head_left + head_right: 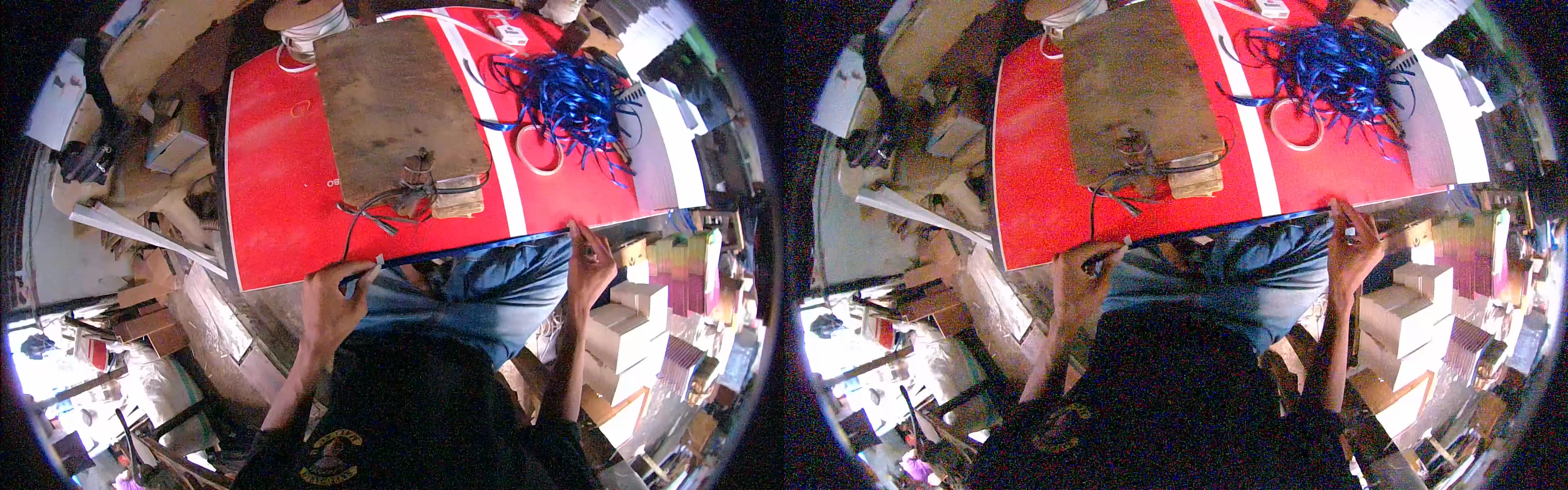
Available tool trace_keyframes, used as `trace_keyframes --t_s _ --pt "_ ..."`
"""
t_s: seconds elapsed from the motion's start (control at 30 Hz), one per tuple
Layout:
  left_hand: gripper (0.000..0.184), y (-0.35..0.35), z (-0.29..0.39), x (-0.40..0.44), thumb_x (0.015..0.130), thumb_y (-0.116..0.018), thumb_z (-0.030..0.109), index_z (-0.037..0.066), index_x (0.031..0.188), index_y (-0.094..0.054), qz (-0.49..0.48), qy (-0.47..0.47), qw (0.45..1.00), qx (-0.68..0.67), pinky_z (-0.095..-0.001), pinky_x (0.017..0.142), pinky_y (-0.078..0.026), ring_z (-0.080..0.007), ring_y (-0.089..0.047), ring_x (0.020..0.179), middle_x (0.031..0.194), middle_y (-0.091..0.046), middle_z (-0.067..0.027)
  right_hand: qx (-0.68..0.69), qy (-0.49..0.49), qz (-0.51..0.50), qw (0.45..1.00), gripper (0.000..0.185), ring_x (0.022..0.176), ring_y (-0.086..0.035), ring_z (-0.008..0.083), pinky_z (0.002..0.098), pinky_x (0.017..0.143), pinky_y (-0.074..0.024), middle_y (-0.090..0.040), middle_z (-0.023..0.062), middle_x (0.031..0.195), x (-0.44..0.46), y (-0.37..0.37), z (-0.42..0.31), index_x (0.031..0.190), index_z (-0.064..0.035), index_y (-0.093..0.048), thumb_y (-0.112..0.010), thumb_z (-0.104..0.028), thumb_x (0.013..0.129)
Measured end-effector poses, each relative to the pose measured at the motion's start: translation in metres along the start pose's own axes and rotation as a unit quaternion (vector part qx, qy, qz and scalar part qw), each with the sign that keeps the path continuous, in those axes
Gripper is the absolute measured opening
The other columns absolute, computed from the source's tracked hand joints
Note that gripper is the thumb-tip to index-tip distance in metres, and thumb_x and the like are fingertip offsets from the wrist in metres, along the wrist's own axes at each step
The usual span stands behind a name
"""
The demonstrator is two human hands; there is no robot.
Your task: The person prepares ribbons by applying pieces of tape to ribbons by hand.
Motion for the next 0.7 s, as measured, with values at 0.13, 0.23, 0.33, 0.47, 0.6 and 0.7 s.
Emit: trace_keyframes --t_s 0.13,0.23,0.33,0.47,0.6,0.7 --pt "0.014 0.006 -0.001 -0.003 0.084 -0.076 0.021 0.011 0.093 -0.078 -0.02 0.051 0.998 0.018 -0.0347 0.061 -0.051 -0.026 -0.065 0.059 0.075 -0.071 -0.0125 -0.022 -0.008 -0.002 1.0 0.015 0.07 -0.065 0.0155 0.0287 0.059 -0.0487 -0.072 0.009 0.081 0.001 0.0 0.0 0.094 -0.0054 -0.078 -0.08 -0.016 0.083" --pt "0.013 0.004 -0.007 -0.009 0.083 -0.077 0.021 0.011 0.092 -0.078 0.015 0.042 0.999 0.015 -0.0352 0.061 -0.05 -0.0261 -0.064 0.06 0.075 -0.071 -0.0128 -0.011 0.02 0.009 1.0 0.016 0.067 -0.065 0.0163 0.0296 0.059 -0.0488 -0.071 0.0101 0.079 0.001 -0.001 0.001 0.092 -0.0057 -0.078 -0.08 -0.019 0.083" --pt "0.011 0.005 -0.002 -0.007 0.083 -0.076 0.018 0.009 0.091 -0.077 0.003 0.029 1.0 0.004 -0.0346 0.06 -0.049 -0.0241 -0.065 0.061 0.075 -0.072 -0.0125 -0.025 -0.001 -0.012 1.0 0.018 0.069 -0.066 0.0168 0.03 0.059 -0.0498 -0.072 0.0103 0.083 0.001 -0.001 0.007 0.097 -0.0062 -0.078 -0.08 -0.018 0.083" --pt "0.012 0.02 0.028 -0.007 0.083 -0.076 0.011 0.006 0.094 -0.076 -0.024 0.016 0.996 -0.082 -0.0304 0.057 -0.047 -0.0178 -0.065 0.062 0.078 -0.072 -0.0115 -0.103 0.07 -0.014 0.992 0.024 0.072 -0.065 0.0134 0.0255 0.057 -0.0474 -0.073 0.009 0.097 0.01 0.027 -0.07 0.107 -0.0074 -0.075 -0.078 -0.015 0.084" --pt "0.014 0.046 0.091 0.002 0.083 -0.074 0.003 0.005 0.096 -0.075 -0.118 -0.042 0.988 -0.086 -0.0262 0.056 -0.047 -0.0141 -0.064 0.064 0.083 -0.072 -0.011 0.166 0.112 -0.237 0.951 0.026 0.073 -0.065 0.0091 0.0201 0.054 -0.0455 -0.073 0.0079 0.108 -0.01 0.036 -0.186 0.106 -0.0064 -0.074 -0.079 -0.01 0.081" --pt "0.018 0.057 0.119 0.011 0.081 -0.074 -0.001 0.005 0.098 -0.075 -0.106 -0.122 0.98 -0.115 -0.0271 0.057 -0.048 -0.0148 -0.065 0.065 0.085 -0.072 -0.0103 0.258 0.098 -0.367 0.888 0.024 0.073 -0.066 0.0101 0.0218 0.055 -0.0477 -0.074 0.0084 0.106 -0.006 0.026 -0.218 0.102 -0.0034 -0.073 -0.08 -0.007 0.079"
Point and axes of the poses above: each hand's wrist, its own x-axis towards the middle knuckle, its own y-axis out of the back of the hand, z = x × y, the point moved 3 cm from there along x, towards the middle knuckle
